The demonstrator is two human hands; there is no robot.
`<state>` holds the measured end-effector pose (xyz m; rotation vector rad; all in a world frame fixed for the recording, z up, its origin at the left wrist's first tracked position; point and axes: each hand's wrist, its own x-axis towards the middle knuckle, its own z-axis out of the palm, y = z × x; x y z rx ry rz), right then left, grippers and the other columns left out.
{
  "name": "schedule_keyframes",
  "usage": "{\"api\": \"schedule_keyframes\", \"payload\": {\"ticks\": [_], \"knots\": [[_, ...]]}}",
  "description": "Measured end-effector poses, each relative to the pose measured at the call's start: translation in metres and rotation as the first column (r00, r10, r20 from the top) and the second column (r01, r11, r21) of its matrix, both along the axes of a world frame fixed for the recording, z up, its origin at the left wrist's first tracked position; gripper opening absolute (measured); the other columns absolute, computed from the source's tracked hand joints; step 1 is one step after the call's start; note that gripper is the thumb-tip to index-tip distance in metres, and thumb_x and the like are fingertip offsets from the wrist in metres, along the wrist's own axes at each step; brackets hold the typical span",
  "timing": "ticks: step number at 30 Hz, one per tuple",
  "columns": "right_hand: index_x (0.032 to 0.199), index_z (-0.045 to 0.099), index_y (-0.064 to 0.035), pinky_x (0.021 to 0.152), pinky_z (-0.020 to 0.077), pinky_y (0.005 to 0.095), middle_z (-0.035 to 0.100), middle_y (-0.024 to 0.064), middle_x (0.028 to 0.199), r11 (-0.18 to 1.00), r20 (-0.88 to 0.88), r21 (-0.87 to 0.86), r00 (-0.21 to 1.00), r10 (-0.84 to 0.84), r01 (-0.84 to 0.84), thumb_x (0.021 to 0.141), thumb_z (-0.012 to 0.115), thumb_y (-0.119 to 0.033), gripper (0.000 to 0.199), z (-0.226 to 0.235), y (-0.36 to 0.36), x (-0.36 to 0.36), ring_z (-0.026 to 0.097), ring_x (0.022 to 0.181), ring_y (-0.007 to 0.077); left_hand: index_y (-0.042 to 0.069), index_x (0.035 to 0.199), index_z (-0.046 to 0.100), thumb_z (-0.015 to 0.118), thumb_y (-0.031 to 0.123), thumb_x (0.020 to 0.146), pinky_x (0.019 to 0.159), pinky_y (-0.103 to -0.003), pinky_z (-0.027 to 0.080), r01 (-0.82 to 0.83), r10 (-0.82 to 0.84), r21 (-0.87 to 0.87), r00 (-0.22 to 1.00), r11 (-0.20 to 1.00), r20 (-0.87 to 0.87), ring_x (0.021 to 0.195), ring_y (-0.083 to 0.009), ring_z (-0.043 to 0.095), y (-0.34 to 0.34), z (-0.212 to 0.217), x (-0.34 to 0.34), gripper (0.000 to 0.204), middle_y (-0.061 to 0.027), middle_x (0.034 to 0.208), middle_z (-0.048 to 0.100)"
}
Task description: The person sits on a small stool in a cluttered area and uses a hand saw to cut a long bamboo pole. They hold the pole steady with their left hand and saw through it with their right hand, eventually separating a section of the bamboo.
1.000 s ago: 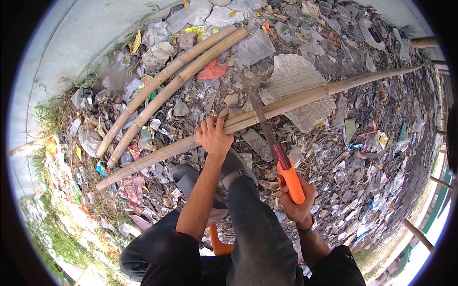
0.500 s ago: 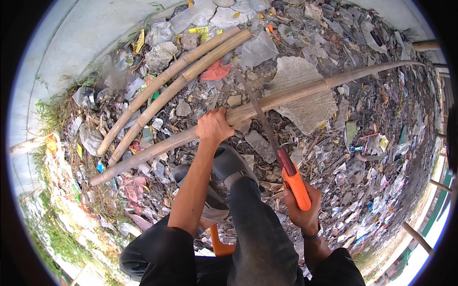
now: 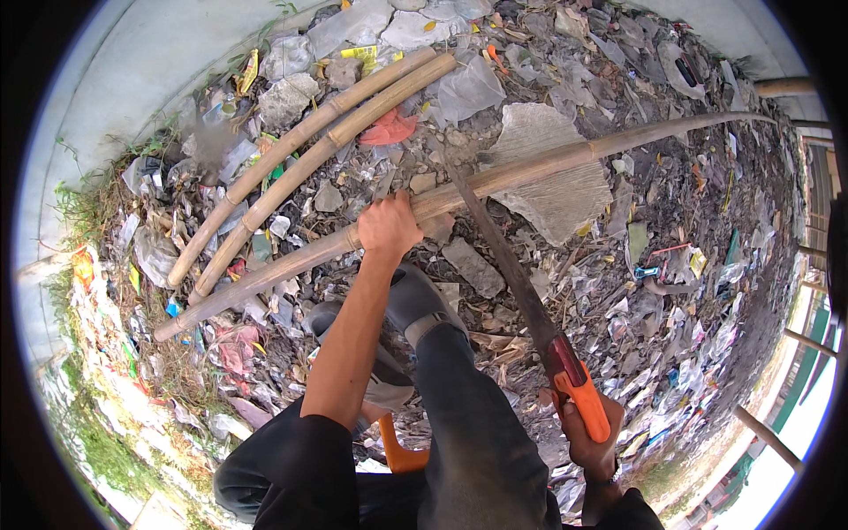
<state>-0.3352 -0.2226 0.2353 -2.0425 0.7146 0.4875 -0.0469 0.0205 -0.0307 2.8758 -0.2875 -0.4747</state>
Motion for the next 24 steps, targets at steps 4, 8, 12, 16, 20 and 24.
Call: {"api": "schedule_keyframes", "payload": {"ticks": [4,8,12,16,20,24], "knots": [[0.113,0.076,-0.0008,0.059,0.0526,0.0344,0.071,0.0136,0.075,0.999,0.063,-0.053,0.998,-0.003,0.006,0.089,0.072,-0.009,0.025,-0.004,0.012,0.005,0.071,0.062,0.0249,0.008,0.109,0.067,0.08,0.022,0.073,0.085,-0.046,0.058,0.029,-0.032,0.021,0.994,0.999,0.108,0.098,-0.0341,0.074,0.001,-0.015,-0.008,0.041,-0.0131,0.101,0.074],[0.102,0.073,0.0006,0.056,0.0511,0.0335,0.068,0.013,0.069,0.999,0.111,-0.041,0.994,-0.022,0.027,0.089,0.075,-0.012,0.018,-0.02,0.025,0.023,0.07,0.059,0.0225,0.01,0.113,0.065,0.081,0.02,0.073,0.089,-0.043,0.054,0.051,-0.049,0.001,0.948,0.999,0.314,0.098,-0.0304,0.071,0.003,-0.028,-0.028,0.044,-0.0085,0.1,0.071],[0.094,0.071,0.0007,0.054,0.0492,0.0333,0.064,0.0106,0.064,1.0,0.231,-0.027,0.973,-0.002,0.008,0.09,0.075,-0.012,0.014,-0.029,0.035,0.051,0.065,0.053,0.0217,0.012,0.112,0.065,0.083,0.022,0.073,0.09,-0.042,0.051,0.058,-0.055,0.006,0.906,0.998,0.419,0.096,-0.0293,0.069,0.004,-0.036,-0.037,0.044,-0.0068,0.098,0.069],[0.091,0.069,0.0005,0.053,0.0482,0.0337,0.062,0.0105,0.063,0.995,0.305,-0.046,0.947,0.098,-0.088,0.09,0.074,-0.01,0.012,-0.068,0.029,0.053,0.063,0.051,0.022,0.013,0.111,0.067,0.085,0.029,0.072,0.088,-0.042,0.051,0.036,-0.029,-0.012,0.92,0.999,0.391,0.096,-0.0291,0.069,0.008,-0.039,-0.036,0.045,-0.0066,0.098,0.069],[0.089,0.069,0.0005,0.053,0.0475,0.033,0.062,0.0103,0.063,0.997,0.355,-0.022,0.932,0.074,-0.07,0.09,0.073,-0.008,0.01,-0.086,0.038,0.071,0.062,0.05,0.0215,0.013,0.107,0.07,0.085,0.036,0.071,0.089,-0.043,0.052,-0.011,0.047,-0.105,0.936,0.994,0.348,0.098,-0.0296,0.07,0.0,-0.023,-0.036,0.045,-0.0068,0.097,0.071],[0.087,0.068,0.0001,0.053,0.0474,0.033,0.062,0.0107,0.063,0.999,0.342,0.017,0.939,0.035,-0.043,0.088,0.075,-0.008,0.01,-0.095,0.04,0.065,0.062,0.05,0.0223,0.013,0.104,0.071,0.085,0.042,0.07,0.092,-0.043,0.054,-0.074,0.105,-0.119,0.954,0.99,0.279,0.1,-0.0301,0.071,-0.001,-0.018,-0.034,0.046,-0.0075,0.098,0.074]]}}
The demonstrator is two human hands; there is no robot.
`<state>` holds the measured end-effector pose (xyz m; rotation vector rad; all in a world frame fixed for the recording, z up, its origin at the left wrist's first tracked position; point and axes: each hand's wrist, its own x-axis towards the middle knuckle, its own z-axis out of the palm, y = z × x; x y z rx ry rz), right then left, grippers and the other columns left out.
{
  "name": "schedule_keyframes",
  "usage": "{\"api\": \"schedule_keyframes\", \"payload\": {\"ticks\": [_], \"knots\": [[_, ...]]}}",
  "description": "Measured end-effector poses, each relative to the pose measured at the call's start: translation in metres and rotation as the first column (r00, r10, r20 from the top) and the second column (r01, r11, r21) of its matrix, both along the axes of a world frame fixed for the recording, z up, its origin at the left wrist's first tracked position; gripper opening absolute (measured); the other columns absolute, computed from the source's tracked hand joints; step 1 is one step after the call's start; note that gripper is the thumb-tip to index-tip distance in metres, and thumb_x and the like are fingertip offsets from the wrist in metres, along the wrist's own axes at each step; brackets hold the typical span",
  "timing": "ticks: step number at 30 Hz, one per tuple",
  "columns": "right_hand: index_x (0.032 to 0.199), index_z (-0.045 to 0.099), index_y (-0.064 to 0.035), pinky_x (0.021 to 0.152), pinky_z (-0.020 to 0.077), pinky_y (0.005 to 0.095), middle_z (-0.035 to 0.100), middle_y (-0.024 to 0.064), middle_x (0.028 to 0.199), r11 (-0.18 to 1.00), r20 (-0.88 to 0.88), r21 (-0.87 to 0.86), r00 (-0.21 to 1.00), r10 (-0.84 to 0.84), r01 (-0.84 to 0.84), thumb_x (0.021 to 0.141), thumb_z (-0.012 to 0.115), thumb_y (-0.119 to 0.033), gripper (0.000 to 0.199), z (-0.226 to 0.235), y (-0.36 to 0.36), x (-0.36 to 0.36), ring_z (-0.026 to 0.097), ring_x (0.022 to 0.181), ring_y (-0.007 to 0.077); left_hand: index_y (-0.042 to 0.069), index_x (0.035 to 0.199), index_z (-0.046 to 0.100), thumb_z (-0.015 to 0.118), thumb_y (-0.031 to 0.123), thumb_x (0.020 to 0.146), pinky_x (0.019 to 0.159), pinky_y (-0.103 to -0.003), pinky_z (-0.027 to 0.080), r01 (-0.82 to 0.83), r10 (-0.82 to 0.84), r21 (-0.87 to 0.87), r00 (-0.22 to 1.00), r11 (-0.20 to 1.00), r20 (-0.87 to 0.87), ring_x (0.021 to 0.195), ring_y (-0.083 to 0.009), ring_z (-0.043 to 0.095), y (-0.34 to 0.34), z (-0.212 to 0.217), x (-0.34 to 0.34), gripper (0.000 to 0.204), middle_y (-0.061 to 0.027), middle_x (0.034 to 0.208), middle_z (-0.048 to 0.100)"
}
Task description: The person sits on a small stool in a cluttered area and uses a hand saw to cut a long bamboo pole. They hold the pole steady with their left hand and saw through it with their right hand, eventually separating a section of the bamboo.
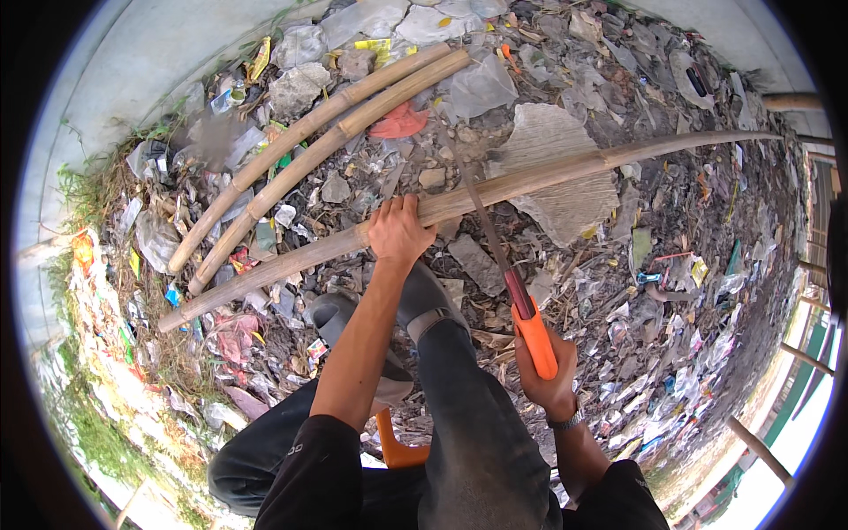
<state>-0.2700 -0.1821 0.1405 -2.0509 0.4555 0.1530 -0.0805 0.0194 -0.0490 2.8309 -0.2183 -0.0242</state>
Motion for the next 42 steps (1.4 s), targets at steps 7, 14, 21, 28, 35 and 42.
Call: {"api": "schedule_keyframes", "payload": {"ticks": [7,14,21,28,35,42], "knots": [[0.092,0.071,0.0008,0.053,0.047,0.0323,0.061,0.0085,0.064,0.994,-0.023,-0.075,0.997,0.079,-0.08,0.091,0.07,-0.007,0.008,-0.007,-0.015,-0.057,0.06,0.053,0.017,0.011,0.102,0.071,0.083,0.045,0.072,0.093,-0.043,0.054,-0.016,0.017,0.012,0.996,1.0,-0.093,0.101,-0.03,0.072,-0.001,0.001,0.006,0.047,-0.0095,0.097,0.076],[0.085,0.069,-0.0004,0.05,0.0479,0.0339,0.061,0.0123,0.062,0.996,0.117,-0.077,0.992,0.044,-0.036,0.086,0.073,-0.007,0.008,-0.041,-0.01,-0.042,0.062,0.049,0.0259,0.01,0.103,0.07,0.079,0.035,0.074,0.093,-0.043,0.054,0.002,0.006,0.061,0.993,0.998,-0.119,0.101,-0.0314,0.073,0.005,-0.01,0.008,0.04,-0.0119,0.099,0.077],[0.09,0.07,0.0038,0.051,0.0407,0.0291,0.058,0.0017,0.063,0.996,0.204,0.083,0.977,-0.053,0.036,0.093,0.072,-0.007,0.011,-0.051,0.027,0.072,0.05,0.055,0.0072,0.01,0.1,0.068,0.072,0.029,0.079,0.09,-0.044,0.055,0.047,-0.037,0.089,0.993,0.995,-0.116,0.097,-0.0328,0.074,0.003,-0.015,0.004,0.028,-0.0113,0.099,0.077],[0.099,0.075,0.0014,0.055,0.049,0.0294,0.066,0.009,0.066,0.998,-0.042,-0.03,0.997,-0.057,0.056,0.087,0.069,-0.004,0.014,0.005,-0.029,-0.095,0.063,0.055,0.013,0.009,0.096,0.067,0.07,0.025,0.079,0.089,-0.043,0.056,0.06,-0.051,0.099,0.995,0.993,-0.09,0.096,-0.0326,0.073,-0.001,-0.015,0.017,0.024,-0.0117,0.097,0.076],[0.081,0.066,0.0,0.05,0.0458,0.0305,0.06,0.0059,0.06,0.998,0.058,0.057,0.998,-0.031,0.028,0.087,0.073,-0.006,0.011,-0.051,-0.004,0.004,0.058,0.051,0.0102,0.009,0.1,0.068,0.071,0.022,0.076,0.091,-0.043,0.055,0.071,-0.061,0.092,0.992,0.993,-0.109,0.097,-0.0331,0.073,-0.005,-0.008,0.014,0.027,-0.0125,0.098,0.076],[0.079,0.066,-0.0011,0.05,0.0458,0.0302,0.059,0.0053,0.059,0.995,-0.001,0.06,0.997,-0.076,0.076,0.088,0.074,-0.006,0.012,-0.027,0.0,-0.036,0.059,0.049,0.012,0.008,0.098,0.068,0.069,0.021,0.078,0.094,-0.043,0.055,0.054,-0.034,0.105,0.983,0.993,-0.181,0.1,-0.0334,0.074,0.001,-0.009,0.016,0.024,-0.0162,0.101,0.077]]}}
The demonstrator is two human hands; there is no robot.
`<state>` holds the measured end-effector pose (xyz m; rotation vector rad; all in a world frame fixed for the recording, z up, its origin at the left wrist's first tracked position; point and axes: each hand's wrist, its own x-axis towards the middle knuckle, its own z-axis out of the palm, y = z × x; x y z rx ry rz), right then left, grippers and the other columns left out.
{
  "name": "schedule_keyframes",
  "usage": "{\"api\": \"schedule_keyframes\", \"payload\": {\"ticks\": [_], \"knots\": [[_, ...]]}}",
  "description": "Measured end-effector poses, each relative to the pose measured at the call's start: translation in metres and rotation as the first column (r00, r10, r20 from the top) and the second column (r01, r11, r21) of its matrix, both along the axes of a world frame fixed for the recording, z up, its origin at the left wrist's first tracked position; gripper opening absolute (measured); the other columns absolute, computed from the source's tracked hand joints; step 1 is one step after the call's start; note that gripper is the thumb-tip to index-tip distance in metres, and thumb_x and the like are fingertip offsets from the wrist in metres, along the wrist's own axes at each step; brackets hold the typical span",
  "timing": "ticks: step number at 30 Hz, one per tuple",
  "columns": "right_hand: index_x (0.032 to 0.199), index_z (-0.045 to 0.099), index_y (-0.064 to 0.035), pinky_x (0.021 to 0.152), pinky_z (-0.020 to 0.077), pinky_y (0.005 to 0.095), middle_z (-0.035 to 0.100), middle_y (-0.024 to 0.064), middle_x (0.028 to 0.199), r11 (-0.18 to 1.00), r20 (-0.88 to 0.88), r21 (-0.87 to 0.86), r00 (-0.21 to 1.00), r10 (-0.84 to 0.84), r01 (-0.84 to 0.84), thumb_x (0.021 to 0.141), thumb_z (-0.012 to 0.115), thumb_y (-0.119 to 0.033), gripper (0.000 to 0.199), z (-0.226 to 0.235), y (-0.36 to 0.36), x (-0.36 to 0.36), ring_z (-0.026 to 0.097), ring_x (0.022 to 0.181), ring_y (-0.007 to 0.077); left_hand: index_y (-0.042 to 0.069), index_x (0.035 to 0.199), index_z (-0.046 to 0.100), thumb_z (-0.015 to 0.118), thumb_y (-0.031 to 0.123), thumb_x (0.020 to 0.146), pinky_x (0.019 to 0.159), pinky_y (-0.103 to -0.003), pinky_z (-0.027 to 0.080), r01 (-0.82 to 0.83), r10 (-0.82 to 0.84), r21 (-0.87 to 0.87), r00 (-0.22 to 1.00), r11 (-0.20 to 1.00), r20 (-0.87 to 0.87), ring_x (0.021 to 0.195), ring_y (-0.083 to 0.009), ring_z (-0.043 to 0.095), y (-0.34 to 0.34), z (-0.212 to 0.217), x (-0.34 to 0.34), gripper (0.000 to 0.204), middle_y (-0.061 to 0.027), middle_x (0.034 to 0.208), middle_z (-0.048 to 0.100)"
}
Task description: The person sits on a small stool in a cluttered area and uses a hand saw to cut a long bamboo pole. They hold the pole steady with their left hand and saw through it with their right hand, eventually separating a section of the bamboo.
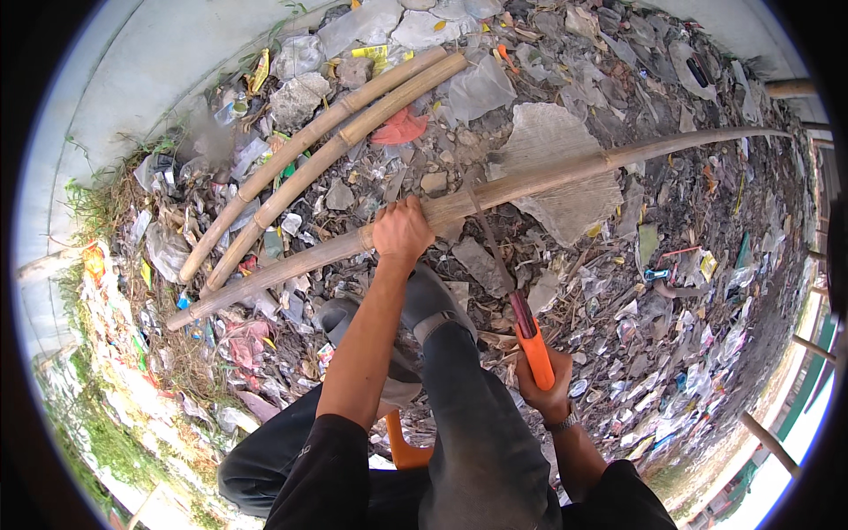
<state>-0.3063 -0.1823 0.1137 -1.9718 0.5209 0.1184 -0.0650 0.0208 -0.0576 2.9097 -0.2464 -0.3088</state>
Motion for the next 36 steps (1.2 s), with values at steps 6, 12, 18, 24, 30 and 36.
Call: {"api": "schedule_keyframes", "payload": {"ticks": [6,12,18,24,30,36], "knots": [[0.083,0.069,0.0005,0.05,0.0451,0.0294,0.059,0.0026,0.059,0.991,0.011,-0.108,0.997,0.081,-0.08,0.089,0.072,-0.006,0.009,0.023,-0.014,-0.082,0.058,0.053,0.0076,0.007,0.1,0.069,0.07,0.021,0.077,0.091,-0.045,0.056,0.005,-0.005,0.012,1.0,1.0,-0.024,0.098,-0.0352,0.074,-0.005,0.013,0.004,0.026,-0.0164,0.101,0.077],[0.086,0.07,0.0011,0.051,0.0429,0.0282,0.056,0.0014,0.06,0.984,0.157,0.115,0.975,-0.155,0.138,0.089,0.073,-0.006,0.008,-0.044,0.012,0.077,0.05,0.055,0.0049,0.008,0.104,0.071,0.072,0.023,0.075,0.091,-0.045,0.058,0.039,-0.039,-0.002,0.999,0.999,-0.038,0.094,-0.0366,0.076,-0.008,0.014,-0.001,0.033,-0.0181,0.102,0.077],[0.088,0.072,-0.0003,0.054,0.0496,0.029,0.063,0.0052,0.061,0.999,-0.054,0.02,0.998,-0.037,0.039,0.086,0.073,-0.007,0.007,0.001,-0.005,-0.02,0.063,0.054,0.0116,0.006,0.098,0.067,0.075,0.033,0.081,0.094,-0.045,0.056,0.003,0.003,0.047,0.99,0.999,-0.143,0.099,-0.0349,0.075,-0.004,0.02,0.008,0.033,-0.0183,0.101,0.077],[0.091,0.074,-0.0012,0.053,0.0495,0.0299,0.063,0.0055,0.062,0.998,-0.1,-0.028,0.994,-0.05,0.048,0.087,0.072,-0.007,0.007,0.036,-0.021,-0.08,0.062,0.052,0.0122,0.008,0.099,0.068,0.072,0.02,0.074,0.092,-0.045,0.056,0.007,-0.007,0.002,1.0,1.0,-0.006,0.1,-0.0343,0.073,-0.007,0.013,0.007,0.028,-0.0146,0.101,0.076],[0.083,0.068,-0.0001,0.052,0.0471,0.0295,0.06,0.0061,0.06,0.995,0.038,0.084,0.997,-0.063,0.06,0.086,0.073,-0.007,0.01,-0.002,0.007,0.031,0.055,0.051,0.0095,0.007,0.096,0.067,0.071,0.027,0.079,0.088,-0.044,0.057,0.034,-0.029,0.066,0.997,0.997,-0.072,0.093,-0.0345,0.075,-0.007,0.02,-0.001,0.026,-0.0162,0.095,0.077],[0.095,0.072,0.0006,0.054,0.0493,0.0287,0.062,0.0037,0.062,1.0,-0.091,0.015,0.996,0.012,-0.011,0.085,0.071,-0.004,0.011,0.029,-0.017,-0.073,0.061,0.053,0.0102,0.005,0.094,0.068,0.072,0.03,0.081,0.084,-0.047,0.059,0.029,-0.021,0.051,0.989,0.998,-0.145,0.089,-0.0372,0.076,-0.009,0.025,0.01,0.029,-0.0189,0.093,0.077]]}}
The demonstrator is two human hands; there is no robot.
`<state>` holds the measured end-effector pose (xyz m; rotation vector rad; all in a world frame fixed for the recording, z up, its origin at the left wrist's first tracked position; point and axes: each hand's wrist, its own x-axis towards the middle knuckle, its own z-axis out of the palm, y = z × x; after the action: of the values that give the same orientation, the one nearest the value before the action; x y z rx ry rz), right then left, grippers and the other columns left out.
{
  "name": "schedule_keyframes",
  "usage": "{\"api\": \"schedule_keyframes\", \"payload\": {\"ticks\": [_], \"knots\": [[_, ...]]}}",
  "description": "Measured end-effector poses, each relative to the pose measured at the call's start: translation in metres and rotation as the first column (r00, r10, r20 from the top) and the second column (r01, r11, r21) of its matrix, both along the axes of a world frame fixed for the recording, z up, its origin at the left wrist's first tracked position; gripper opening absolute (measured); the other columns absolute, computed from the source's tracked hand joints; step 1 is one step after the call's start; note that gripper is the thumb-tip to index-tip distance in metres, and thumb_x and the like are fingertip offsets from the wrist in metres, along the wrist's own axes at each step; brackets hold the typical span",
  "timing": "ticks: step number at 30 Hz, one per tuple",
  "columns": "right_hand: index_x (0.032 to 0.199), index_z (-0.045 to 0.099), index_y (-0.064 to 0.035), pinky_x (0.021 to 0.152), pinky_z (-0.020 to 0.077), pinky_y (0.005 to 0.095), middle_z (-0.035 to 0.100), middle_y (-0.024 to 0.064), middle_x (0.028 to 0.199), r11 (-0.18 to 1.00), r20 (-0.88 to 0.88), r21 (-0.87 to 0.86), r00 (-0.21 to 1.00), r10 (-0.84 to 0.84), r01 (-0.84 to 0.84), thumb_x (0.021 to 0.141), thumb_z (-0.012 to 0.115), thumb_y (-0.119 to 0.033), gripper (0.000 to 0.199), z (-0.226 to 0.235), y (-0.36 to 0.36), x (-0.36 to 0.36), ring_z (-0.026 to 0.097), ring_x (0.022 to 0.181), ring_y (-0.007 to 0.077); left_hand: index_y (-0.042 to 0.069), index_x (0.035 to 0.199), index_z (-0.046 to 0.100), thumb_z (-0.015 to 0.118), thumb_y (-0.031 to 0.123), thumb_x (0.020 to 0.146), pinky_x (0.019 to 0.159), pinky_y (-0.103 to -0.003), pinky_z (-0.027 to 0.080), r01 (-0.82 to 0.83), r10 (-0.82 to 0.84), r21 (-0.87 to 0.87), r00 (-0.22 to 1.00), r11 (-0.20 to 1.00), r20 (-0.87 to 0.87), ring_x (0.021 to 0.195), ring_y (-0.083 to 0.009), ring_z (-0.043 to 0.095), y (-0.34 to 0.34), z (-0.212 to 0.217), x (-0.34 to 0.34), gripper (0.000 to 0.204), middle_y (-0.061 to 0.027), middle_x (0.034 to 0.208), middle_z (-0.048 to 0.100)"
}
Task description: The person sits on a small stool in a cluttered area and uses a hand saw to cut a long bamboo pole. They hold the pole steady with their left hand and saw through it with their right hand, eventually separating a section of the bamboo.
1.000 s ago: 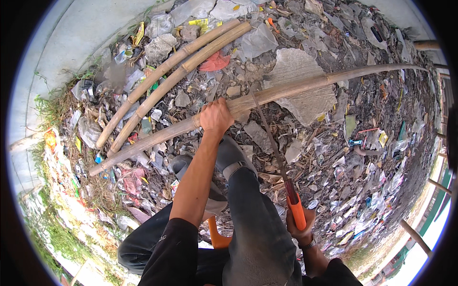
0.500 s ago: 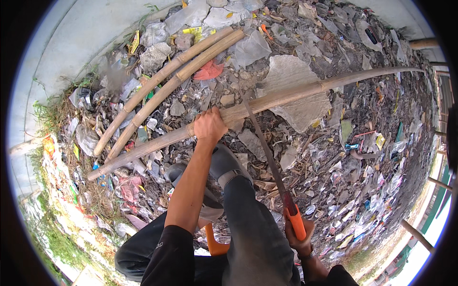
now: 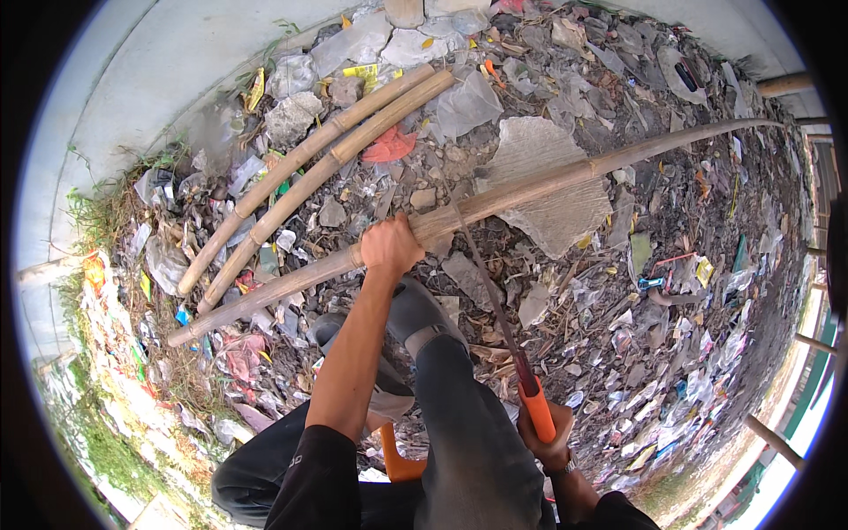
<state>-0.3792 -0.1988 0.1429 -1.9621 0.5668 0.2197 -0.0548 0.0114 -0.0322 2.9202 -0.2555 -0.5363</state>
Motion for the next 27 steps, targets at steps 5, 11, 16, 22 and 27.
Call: {"api": "schedule_keyframes", "payload": {"ticks": [5,11,16,22,27], "knots": [[0.105,0.077,0.0023,0.056,0.0491,0.0273,0.062,0.0015,0.065,0.999,-0.014,0.039,0.999,0.038,-0.037,0.088,0.069,-0.002,0.02,0.008,-0.006,-0.032,0.06,0.057,0.0085,0.005,0.094,0.069,0.073,0.032,0.081,0.088,-0.046,0.058,-0.018,0.019,-0.022,0.999,1.0,0.045,0.091,-0.0372,0.076,0.002,0.006,-0.004,0.03,-0.0191,0.094,0.077],[0.08,0.065,-0.0007,0.052,0.0449,0.0296,0.055,0.005,0.06,0.998,0.232,-0.022,0.97,0.067,-0.064,0.086,0.074,-0.006,0.012,-0.053,0.027,0.135,0.054,0.052,0.0083,0.005,0.097,0.068,0.072,0.029,0.08,0.09,-0.047,0.057,-0.007,0.012,-0.046,0.995,0.999,0.102,0.09,-0.0367,0.076,0.001,-0.007,-0.003,0.03,-0.0182,0.095,0.078],[0.077,0.065,-0.0002,0.051,0.0471,0.0308,0.058,0.0051,0.058,1.0,0.014,-0.012,1.0,0.02,-0.02,0.084,0.074,-0.004,0.012,-0.012,-0.003,0.027,0.059,0.051,0.01,0.007,0.102,0.073,0.074,0.026,0.071,0.084,-0.048,0.06,-0.051,0.051,-0.021,0.999,0.998,-0.013,0.09,-0.0386,0.075,-0.001,-0.001,-0.002,0.036,-0.02,0.096,0.077],[0.081,0.069,-0.0008,0.052,0.0488,0.0298,0.06,0.0061,0.059,0.998,-0.05,-0.058,0.999,0.021,-0.024,0.083,0.072,-0.005,0.005,0.033,-0.012,0.001,0.06,0.05,0.0123,0.005,0.099,0.07,0.073,0.03,0.081,0.094,-0.044,0.056,-0.049,0.052,-0.045,0.995,0.998,0.081,0.099,-0.0345,0.075,0.002,0.001,-0.009,0.031,-0.0183,0.097,0.077],[0.08,0.064,0.0001,0.051,0.0428,0.0275,0.057,0.0019,0.062,0.999,0.203,0.037,0.979,-0.008,0.0,0.086,0.073,-0.006,0.012,-0.045,0.018,0.142,0.051,0.055,0.0058,0.009,0.106,0.075,0.073,0.031,0.075,0.086,-0.046,0.06,-0.064,0.066,-0.047,0.997,0.997,0.045,0.09,-0.0366,0.076,-0.007,-0.001,-0.004,0.038,-0.0203,0.095,0.078]]}}
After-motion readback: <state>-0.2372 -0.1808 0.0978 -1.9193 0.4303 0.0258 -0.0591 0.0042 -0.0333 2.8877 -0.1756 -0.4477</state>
